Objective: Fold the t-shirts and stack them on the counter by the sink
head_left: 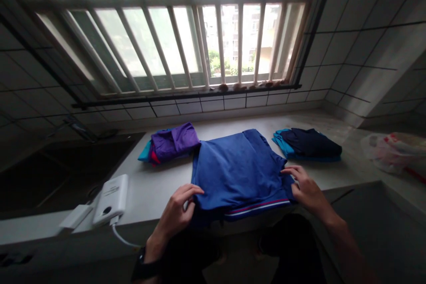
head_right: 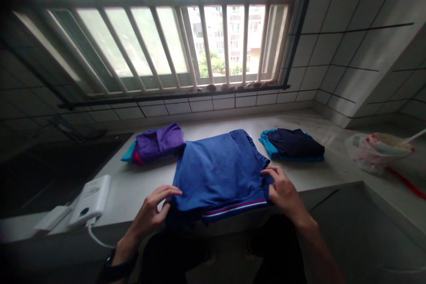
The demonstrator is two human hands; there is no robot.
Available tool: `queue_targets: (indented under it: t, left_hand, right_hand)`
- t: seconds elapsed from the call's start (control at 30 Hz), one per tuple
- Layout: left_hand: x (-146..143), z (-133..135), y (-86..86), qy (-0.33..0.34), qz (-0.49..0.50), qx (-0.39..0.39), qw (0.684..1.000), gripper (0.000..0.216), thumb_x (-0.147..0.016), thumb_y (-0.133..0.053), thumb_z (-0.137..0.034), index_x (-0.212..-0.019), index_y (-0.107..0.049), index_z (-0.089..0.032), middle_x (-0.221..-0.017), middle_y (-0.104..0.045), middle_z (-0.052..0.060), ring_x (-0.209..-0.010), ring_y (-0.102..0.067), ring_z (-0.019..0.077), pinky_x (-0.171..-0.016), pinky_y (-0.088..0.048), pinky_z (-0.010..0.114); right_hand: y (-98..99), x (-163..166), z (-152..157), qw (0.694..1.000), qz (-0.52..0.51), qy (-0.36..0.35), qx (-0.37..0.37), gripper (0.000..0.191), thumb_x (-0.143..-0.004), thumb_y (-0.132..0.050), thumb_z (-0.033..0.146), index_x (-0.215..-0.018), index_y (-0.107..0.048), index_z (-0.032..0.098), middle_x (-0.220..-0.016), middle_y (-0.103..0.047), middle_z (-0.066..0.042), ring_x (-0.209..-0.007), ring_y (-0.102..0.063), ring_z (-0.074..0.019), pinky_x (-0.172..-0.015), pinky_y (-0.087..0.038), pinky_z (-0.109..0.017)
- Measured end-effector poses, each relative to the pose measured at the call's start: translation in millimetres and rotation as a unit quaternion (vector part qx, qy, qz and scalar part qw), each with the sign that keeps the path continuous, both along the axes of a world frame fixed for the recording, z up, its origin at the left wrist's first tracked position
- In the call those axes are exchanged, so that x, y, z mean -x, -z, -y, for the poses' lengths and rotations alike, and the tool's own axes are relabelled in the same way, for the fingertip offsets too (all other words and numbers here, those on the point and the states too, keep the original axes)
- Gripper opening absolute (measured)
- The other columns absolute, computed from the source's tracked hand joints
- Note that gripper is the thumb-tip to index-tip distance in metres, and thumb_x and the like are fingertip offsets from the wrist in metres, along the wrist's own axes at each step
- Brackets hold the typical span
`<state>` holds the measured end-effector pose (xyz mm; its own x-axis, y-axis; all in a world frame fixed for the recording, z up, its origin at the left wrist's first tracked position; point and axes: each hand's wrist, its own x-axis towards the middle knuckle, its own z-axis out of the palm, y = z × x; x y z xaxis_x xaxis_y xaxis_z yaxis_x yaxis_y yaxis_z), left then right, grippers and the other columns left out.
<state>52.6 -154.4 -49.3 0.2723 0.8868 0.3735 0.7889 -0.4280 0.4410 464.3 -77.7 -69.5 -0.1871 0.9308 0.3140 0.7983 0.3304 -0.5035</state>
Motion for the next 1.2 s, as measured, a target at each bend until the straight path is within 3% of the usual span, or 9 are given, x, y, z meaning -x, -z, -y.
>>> queue_targets:
  t: [0.1,0.27,0.43,0.6,0.73,0.9,1.0,1.07,1.2]
  left_hand:
    - [-0.8,-21.2,14.6,-0.035,-0.078,0.033,0.996,0.045,-0.091,-0.055,-0.03,-0.136,-0.063,-0.024,-0.147,-0.059,0.011,-0.138,-0.052,0.0309,-0.113,-0.045,0.052]
    - [-4.1,-31.2,43.0,-0.049,-0.158,0.054,0.985,0.055,-0.096,-0.054,-0.046,-0.147,-0.054,-0.029,-0.157,-0.049,0.007,-0.147,-0.041,0.0321,-0.117,-0.041,0.054]
    - [-21.5,5.0,52.9,-0.081,-0.165,0.02,0.983,0.058,-0.097,-0.051,-0.052,-0.15,-0.05,-0.028,-0.156,-0.05,0.007,-0.144,-0.045,0.0293,-0.114,-0.045,0.046]
    - [-71.6,41.3,34.1,-0.098,-0.169,0.002,0.981,0.06,-0.093,-0.057,-0.055,-0.146,-0.056,-0.026,-0.146,-0.06,0.012,-0.126,-0.06,0.0308,-0.102,-0.051,0.047]
    - [-94.3,38.4,3.4,0.018,-0.129,0.035,0.991,0.056,-0.094,-0.059,-0.046,-0.147,-0.053,-0.027,-0.125,-0.072,0.008,-0.108,-0.066,0.0239,-0.096,-0.052,0.04]
    - [-55.7,15.9,12.3,-0.087,-0.139,-0.019,0.986,0.059,-0.088,-0.067,-0.044,-0.142,-0.058,-0.025,-0.143,-0.061,0.012,-0.133,-0.054,0.0335,-0.108,-0.043,0.051]
    - [-32.2,14.4,38.0,-0.099,-0.185,-0.013,0.978,0.08,-0.075,-0.078,-0.043,-0.149,-0.051,-0.027,-0.154,-0.052,0.012,-0.14,-0.047,0.0384,-0.113,-0.038,0.056]
    - [-29.4,17.6,48.7,-0.099,-0.204,-0.014,0.974,0.083,-0.075,-0.077,-0.034,-0.152,-0.047,-0.029,-0.156,-0.049,0.011,-0.141,-0.046,0.0376,-0.112,-0.038,0.054]
    - [-41.1,23.9,47.9,-0.108,-0.226,-0.019,0.968,0.08,-0.077,-0.061,-0.005,-0.152,-0.047,-0.031,-0.154,-0.053,0.008,-0.136,-0.052,0.0328,-0.1,-0.048,0.046]
  right_hand:
    - [7.8,17.8,-0.5,0.992,0.065,0.106,0.037,0.049,-0.093,-0.05,0.027,-0.14,-0.06,0.016,-0.133,-0.061,-0.019,-0.118,-0.065,-0.0322,-0.1,-0.052,-0.044]
    - [24.6,40.9,-13.0,0.984,0.16,0.047,0.058,0.044,-0.099,-0.047,0.022,-0.138,-0.062,0.012,-0.133,-0.065,-0.022,-0.124,-0.063,-0.0302,-0.106,-0.05,-0.038]
    - [25.0,38.8,-50.9,0.984,0.165,0.003,0.07,0.049,-0.095,-0.039,0.006,-0.139,-0.061,0.007,-0.145,-0.058,-0.022,-0.136,-0.056,-0.0264,-0.116,-0.042,-0.035]
    - [-7.2,52.9,-118.9,0.974,0.184,-0.084,0.104,0.057,-0.088,-0.038,-0.004,-0.136,-0.065,0.009,-0.148,-0.057,-0.018,-0.138,-0.054,-0.0225,-0.119,-0.037,-0.031]
    - [-49.4,80.6,-148.4,0.966,0.222,-0.093,0.093,0.057,-0.088,-0.041,-0.002,-0.139,-0.063,0.011,-0.154,-0.049,-0.017,-0.144,-0.047,-0.0267,-0.119,-0.037,-0.038]
    - [-59.6,106.6,-64.6,0.981,0.167,-0.096,-0.026,0.049,-0.1,-0.043,0.017,-0.148,-0.051,0.009,-0.142,-0.06,-0.02,-0.13,-0.059,-0.028,-0.11,-0.046,-0.038]
    - [-19.6,114.0,22.5,0.989,0.134,-0.07,-0.002,0.045,-0.101,-0.049,0.037,-0.138,-0.06,0.015,-0.126,-0.068,-0.02,-0.115,-0.067,-0.0306,-0.099,-0.053,-0.043]
    - [15.2,122.0,66.2,0.991,0.12,-0.054,-0.027,0.07,-0.09,-0.065,0.049,-0.149,-0.049,0.015,-0.146,-0.055,-0.025,-0.136,-0.052,-0.0393,-0.107,-0.047,-0.052]
    - [63.3,141.8,89.8,0.989,0.105,-0.046,-0.092,0.089,-0.081,-0.075,0.035,-0.159,-0.033,0.026,-0.165,-0.033,-0.019,-0.151,-0.028,-0.0434,-0.118,-0.025,-0.069]
